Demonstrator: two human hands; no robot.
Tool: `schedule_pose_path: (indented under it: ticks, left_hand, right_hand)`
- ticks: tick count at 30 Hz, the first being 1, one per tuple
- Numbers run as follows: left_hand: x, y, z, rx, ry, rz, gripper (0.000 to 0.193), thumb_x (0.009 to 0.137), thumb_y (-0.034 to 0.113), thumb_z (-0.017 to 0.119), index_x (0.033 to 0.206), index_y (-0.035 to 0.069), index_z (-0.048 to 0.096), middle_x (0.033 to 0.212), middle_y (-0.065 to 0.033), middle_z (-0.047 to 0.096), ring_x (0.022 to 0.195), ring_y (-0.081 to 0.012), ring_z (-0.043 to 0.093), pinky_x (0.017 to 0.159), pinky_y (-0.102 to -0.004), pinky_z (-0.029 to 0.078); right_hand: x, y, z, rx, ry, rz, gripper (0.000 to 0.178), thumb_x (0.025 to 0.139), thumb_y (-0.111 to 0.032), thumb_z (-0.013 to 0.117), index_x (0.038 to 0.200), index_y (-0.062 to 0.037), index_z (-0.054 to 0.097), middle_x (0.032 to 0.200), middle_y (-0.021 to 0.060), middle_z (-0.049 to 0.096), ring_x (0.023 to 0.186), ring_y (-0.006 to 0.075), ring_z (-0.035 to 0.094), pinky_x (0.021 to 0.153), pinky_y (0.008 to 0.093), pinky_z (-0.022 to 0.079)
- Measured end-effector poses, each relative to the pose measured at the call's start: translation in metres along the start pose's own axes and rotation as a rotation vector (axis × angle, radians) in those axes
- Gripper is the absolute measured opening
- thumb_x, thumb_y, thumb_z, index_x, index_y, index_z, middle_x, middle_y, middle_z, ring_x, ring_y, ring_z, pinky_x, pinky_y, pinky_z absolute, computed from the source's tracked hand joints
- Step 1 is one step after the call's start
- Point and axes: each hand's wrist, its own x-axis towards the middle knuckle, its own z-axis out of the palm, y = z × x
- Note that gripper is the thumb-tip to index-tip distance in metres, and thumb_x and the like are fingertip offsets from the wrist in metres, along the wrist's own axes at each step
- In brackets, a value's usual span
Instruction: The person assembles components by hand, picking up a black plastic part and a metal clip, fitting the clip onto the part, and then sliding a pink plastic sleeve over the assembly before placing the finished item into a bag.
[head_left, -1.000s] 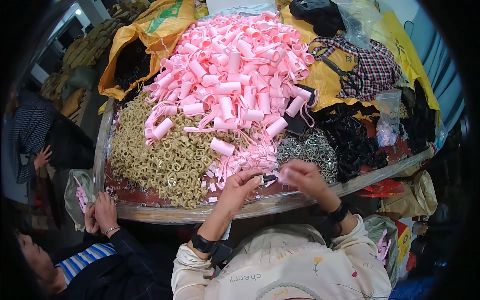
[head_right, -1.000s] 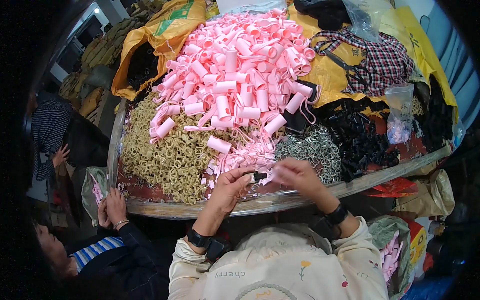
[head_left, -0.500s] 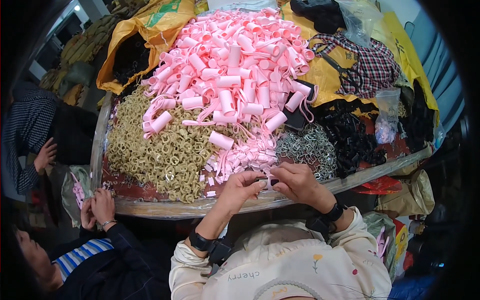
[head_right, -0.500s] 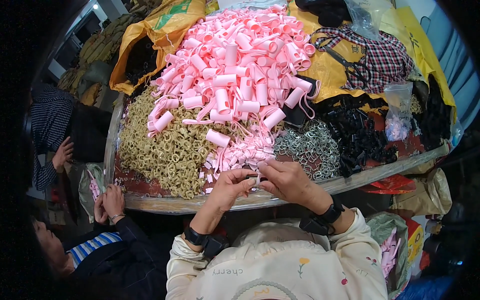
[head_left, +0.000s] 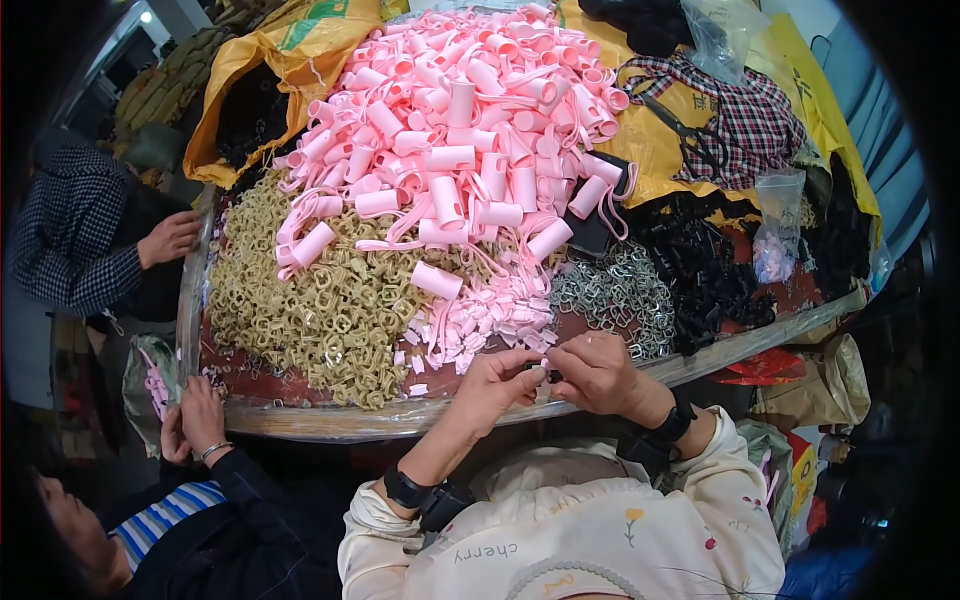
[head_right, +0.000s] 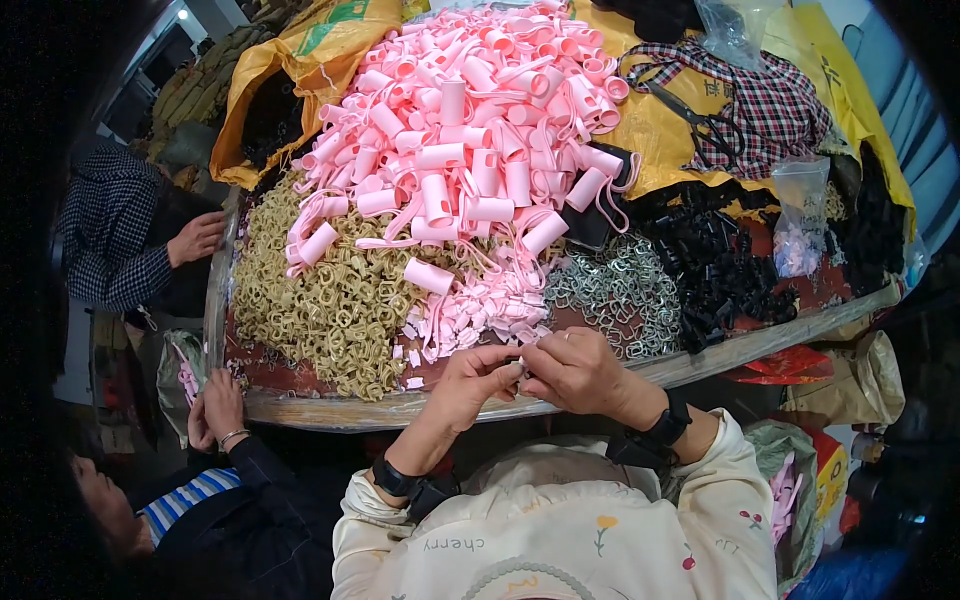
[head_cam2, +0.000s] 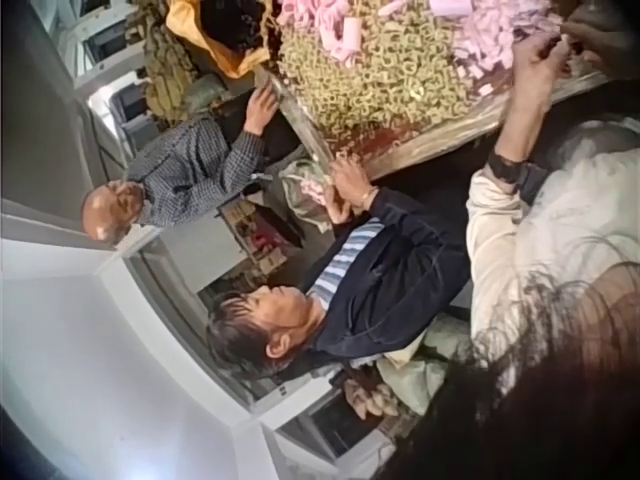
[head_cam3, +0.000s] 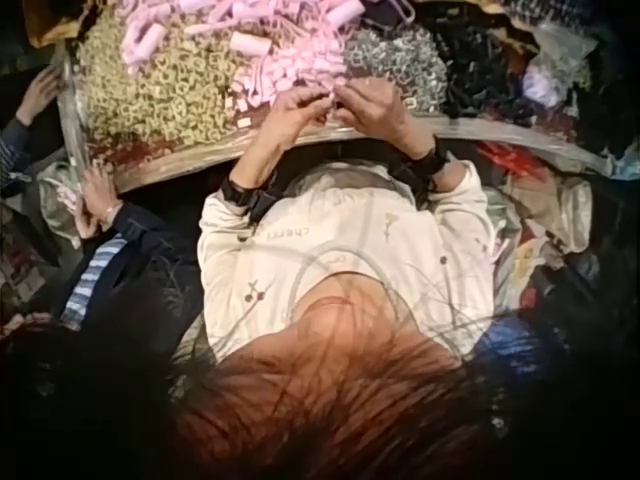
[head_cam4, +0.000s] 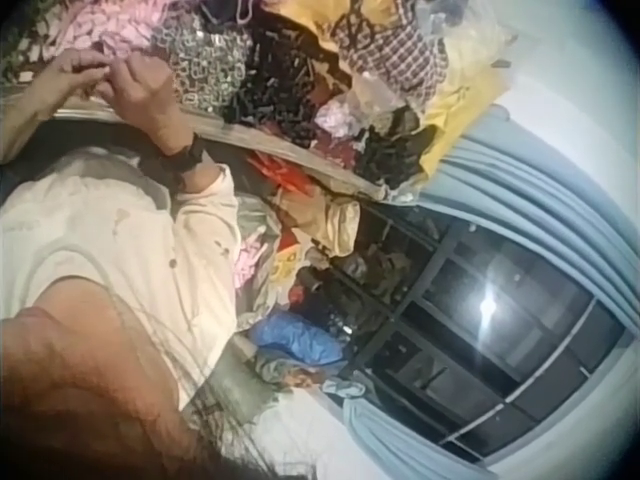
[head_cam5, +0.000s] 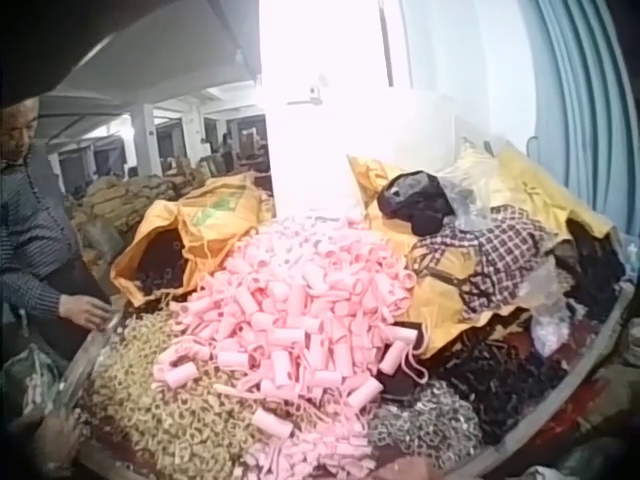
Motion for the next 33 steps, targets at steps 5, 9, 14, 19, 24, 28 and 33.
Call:
schedule_pose_path:
  ticks: [5,9,14,19,24,28,33]
  left_hand:
    - [0.003,-0.008,0.008,0.011,0.059,0.032,0.028,0.079,0.010,0.056,0.106,0.000,0.053,0.084,-0.0033,0.059,0.070,-0.0083,0.056,0.061,-0.0207,0.047]
    - [0.009,-0.007,0.006,0.330,-0.011,0.145,0.033,0.079,0.006,0.054,0.111,0.001,0.048,0.088,-0.0044,0.058,0.076,-0.0111,0.057,0.067,-0.0230,0.048]
    - [0.009,-0.006,0.025,-0.147,-0.135,0.006,0.045,0.077,0.002,0.055,0.119,0.001,0.040,0.094,-0.0066,0.057,0.080,-0.0132,0.056,0.069,-0.0247,0.047]
    - [0.019,-0.009,0.046,-0.110,-0.251,-0.055,0.051,0.073,0.001,0.058,0.120,0.004,0.038,0.097,-0.0083,0.055,0.081,-0.0139,0.054,0.068,-0.0255,0.047]
    - [0.039,-0.017,0.041,0.073,-0.116,0.110,0.050,0.071,0.008,0.062,0.117,0.005,0.042,0.095,-0.0086,0.055,0.078,-0.0144,0.055,0.068,-0.0250,0.045]
    - [0.074,-0.005,0.062,0.911,-0.132,0.557,0.052,0.067,0.008,0.064,0.114,0.005,0.043,0.092,-0.0116,0.054,0.078,-0.0226,0.055,0.063,-0.0303,0.046]
    - [0.123,-0.014,0.150,1.172,-0.207,1.027,0.028,0.063,0.010,0.060,0.089,0.006,0.051,0.084,-0.0091,0.052,0.084,-0.0232,0.050,0.060,-0.0326,0.047]
  right_hand:
    - [-0.015,-0.004,0.008,0.181,-0.034,0.247,0.034,0.073,-0.028,0.057,0.093,-0.0001,0.052,0.078,0.0090,0.051,0.065,0.0234,0.053,0.056,0.0321,0.043]
    - [-0.015,0.004,0.000,0.422,-0.084,0.231,0.046,0.073,-0.030,0.059,0.105,0.0004,0.049,0.093,0.0139,0.051,0.081,0.0270,0.052,0.067,0.0333,0.043]
    - [-0.022,0.004,-0.025,0.687,-0.334,0.108,0.066,0.068,-0.038,0.064,0.117,0.0008,0.042,0.108,0.0180,0.045,0.096,0.0293,0.047,0.078,0.0339,0.041]
    - [-0.060,-0.011,-0.053,0.459,-0.110,0.314,0.058,0.065,-0.040,0.064,0.103,0.0026,0.051,0.099,0.0146,0.051,0.087,0.0278,0.051,0.074,0.0352,0.041]
    - [-0.151,-0.047,-0.144,-0.265,0.298,0.966,0.044,0.065,-0.037,0.062,0.087,0.0001,0.053,0.083,0.0110,0.053,0.078,0.0212,0.052,0.070,0.0321,0.042]
    - [-0.256,-0.106,-0.201,-0.726,0.014,1.384,0.040,0.058,-0.023,0.066,0.089,-0.0012,0.054,0.087,0.0145,0.053,0.080,0.0303,0.051,0.070,0.0358,0.041]
    - [-0.279,-0.125,-0.193,-0.860,-0.172,1.357,0.043,0.058,-0.024,0.067,0.092,-0.0009,0.051,0.086,0.0152,0.052,0.080,0.0332,0.048,0.072,0.0384,0.038]
